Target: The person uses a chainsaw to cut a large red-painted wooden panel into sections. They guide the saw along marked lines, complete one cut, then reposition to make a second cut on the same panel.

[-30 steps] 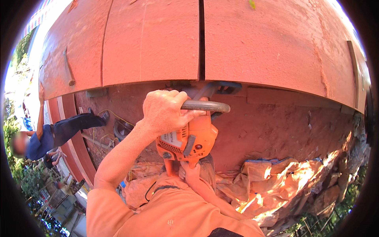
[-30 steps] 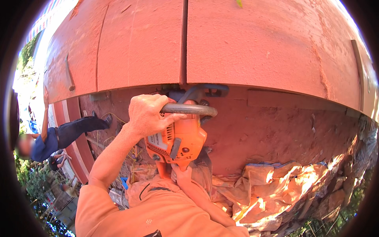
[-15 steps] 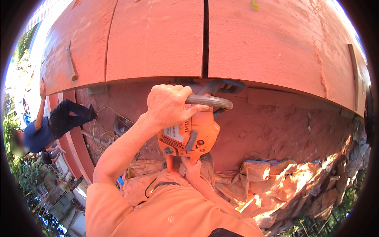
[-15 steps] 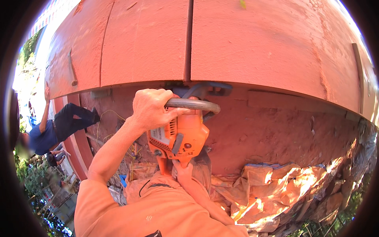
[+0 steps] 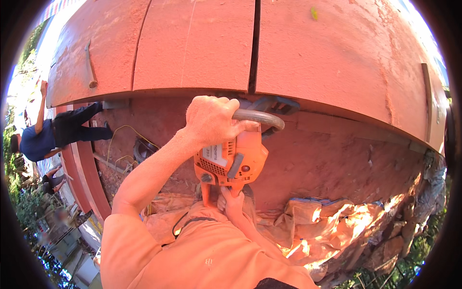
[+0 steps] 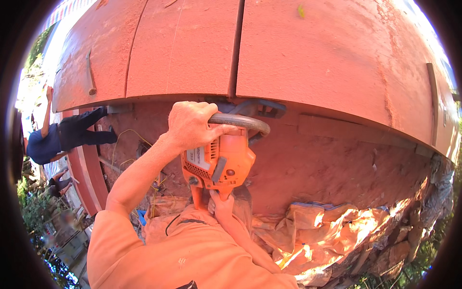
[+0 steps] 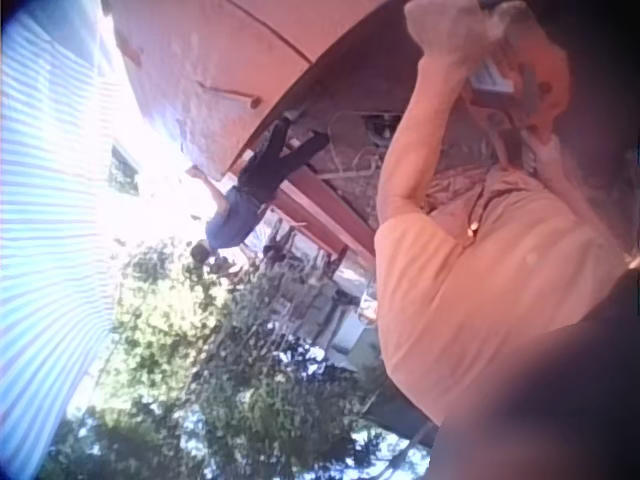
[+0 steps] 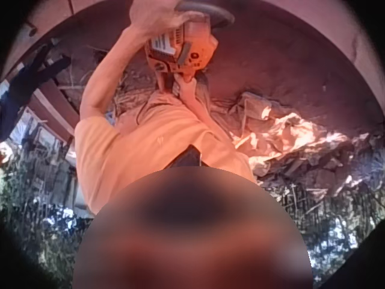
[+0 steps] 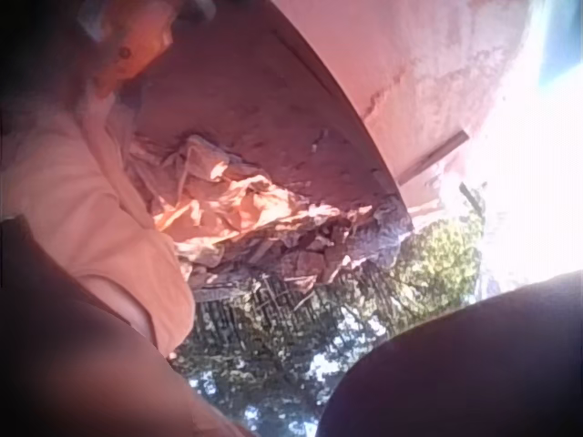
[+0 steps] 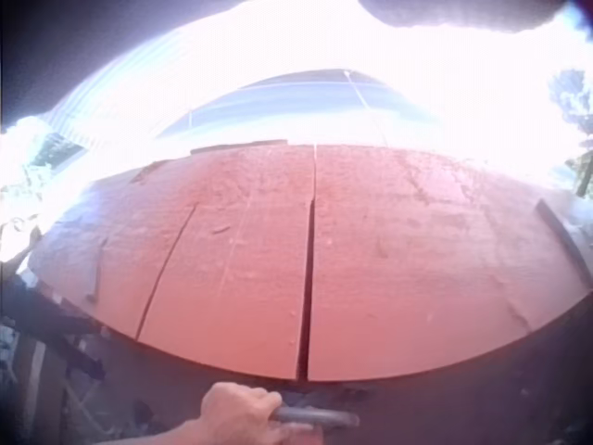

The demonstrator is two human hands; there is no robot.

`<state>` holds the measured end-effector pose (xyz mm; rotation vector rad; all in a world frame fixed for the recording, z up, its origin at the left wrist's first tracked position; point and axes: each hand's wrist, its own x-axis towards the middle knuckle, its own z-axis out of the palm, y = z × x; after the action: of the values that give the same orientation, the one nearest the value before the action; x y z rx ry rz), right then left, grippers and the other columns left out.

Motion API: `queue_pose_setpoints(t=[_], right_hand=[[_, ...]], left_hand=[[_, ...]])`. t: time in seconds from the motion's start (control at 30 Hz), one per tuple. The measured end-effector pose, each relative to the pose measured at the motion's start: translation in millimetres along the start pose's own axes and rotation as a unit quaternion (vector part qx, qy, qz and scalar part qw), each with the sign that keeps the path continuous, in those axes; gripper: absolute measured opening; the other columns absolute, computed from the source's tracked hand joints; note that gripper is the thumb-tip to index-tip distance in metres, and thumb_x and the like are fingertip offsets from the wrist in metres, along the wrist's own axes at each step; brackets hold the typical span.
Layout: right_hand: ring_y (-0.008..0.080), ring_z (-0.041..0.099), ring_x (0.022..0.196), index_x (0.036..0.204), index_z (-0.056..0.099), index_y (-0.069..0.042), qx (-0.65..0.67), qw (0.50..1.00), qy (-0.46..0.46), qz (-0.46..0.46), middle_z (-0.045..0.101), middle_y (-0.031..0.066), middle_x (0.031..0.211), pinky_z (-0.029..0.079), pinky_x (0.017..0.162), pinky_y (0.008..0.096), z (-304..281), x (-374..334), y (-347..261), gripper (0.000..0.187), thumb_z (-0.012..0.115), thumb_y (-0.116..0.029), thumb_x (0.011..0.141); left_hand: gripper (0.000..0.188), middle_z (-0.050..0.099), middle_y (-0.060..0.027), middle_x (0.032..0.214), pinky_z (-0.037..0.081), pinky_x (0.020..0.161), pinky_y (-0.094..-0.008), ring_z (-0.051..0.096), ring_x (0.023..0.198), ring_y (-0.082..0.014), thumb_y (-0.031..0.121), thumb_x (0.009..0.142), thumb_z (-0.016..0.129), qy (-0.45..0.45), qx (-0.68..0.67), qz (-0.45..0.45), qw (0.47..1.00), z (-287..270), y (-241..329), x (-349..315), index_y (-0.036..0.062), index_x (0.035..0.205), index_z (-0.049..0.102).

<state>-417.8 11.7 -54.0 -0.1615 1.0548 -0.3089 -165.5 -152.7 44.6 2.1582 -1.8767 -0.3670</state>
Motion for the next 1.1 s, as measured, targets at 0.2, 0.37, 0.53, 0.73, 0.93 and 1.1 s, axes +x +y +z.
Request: queue_pose_setpoints(t=[0.2,0.37,0.53,0.73,0.93,1.1], right_hand=[[0.0100,0.039,0.039,0.094,0.054,-0.007,0.000,1.000,-0.020,-0.014,0.042,-0.0019,0.055,0.032,0.038,0.0281,-3,0,-4,0.018,0.070,-0.015,0.099],[0.0105,0.038,0.039,0.090,0.053,-0.007,-0.003,1.000,-0.004,-0.009,0.042,-0.0020,0.054,0.032,0.038,0.0287,-5,0,-9,0.023,0.071,-0.017,0.098],[0.0099,0.038,0.039,0.090,0.052,-0.009,0.004,1.000,-0.029,-0.009,0.041,-0.0029,0.054,0.031,0.038,0.0286,-6,0,-9,0.025,0.072,-0.019,0.098],[0.0092,0.037,0.040,0.091,0.051,-0.010,0.000,0.999,-0.038,-0.008,0.039,-0.0042,0.054,0.031,0.038,0.0280,-11,1,-7,0.026,0.073,-0.023,0.098],[0.0096,0.037,0.040,0.090,0.051,-0.010,-0.005,0.999,-0.033,-0.011,0.038,-0.0042,0.055,0.031,0.038,0.0281,-8,-2,-11,0.028,0.074,-0.024,0.097],[0.0098,0.035,0.040,0.089,0.050,-0.010,-0.011,0.999,-0.024,-0.018,0.036,-0.0045,0.055,0.029,0.038,0.0283,-5,-9,-10,0.028,0.073,-0.024,0.098]], left_hand=[[0.062,0.058,-0.0069,0.053,0.046,0.048,-0.0383,0.061,0.048,-0.0243,0.067,0.081,0.075,0.009,-0.002,-0.006,1.000,5,3,2,0.0102,0.062,0.059],[0.064,0.058,-0.0071,0.053,0.046,0.048,-0.0377,0.061,0.047,-0.0234,0.068,0.083,0.073,0.024,0.007,0.001,1.000,8,4,4,0.0106,0.061,0.057],[0.072,0.062,-0.0075,0.054,0.050,0.048,-0.0368,0.064,0.047,-0.0210,0.077,0.085,0.064,-0.003,0.018,-0.014,1.000,7,5,6,0.0086,0.064,0.064],[0.072,0.063,-0.0078,0.055,0.053,0.051,-0.0368,0.065,0.049,-0.0206,0.078,0.086,0.061,-0.002,0.034,-0.019,0.999,8,8,8,0.0094,0.064,0.065],[0.074,0.065,-0.0104,0.057,0.055,0.055,-0.0396,0.069,0.054,-0.0247,0.078,0.086,0.059,-0.010,0.025,-0.021,0.999,7,8,7,0.0080,0.067,0.068],[0.070,0.061,-0.0088,0.054,0.051,0.053,-0.0401,0.065,0.051,-0.0250,0.076,0.086,0.064,-0.001,0.029,-0.017,0.999,8,11,3,0.0094,0.065,0.065]])
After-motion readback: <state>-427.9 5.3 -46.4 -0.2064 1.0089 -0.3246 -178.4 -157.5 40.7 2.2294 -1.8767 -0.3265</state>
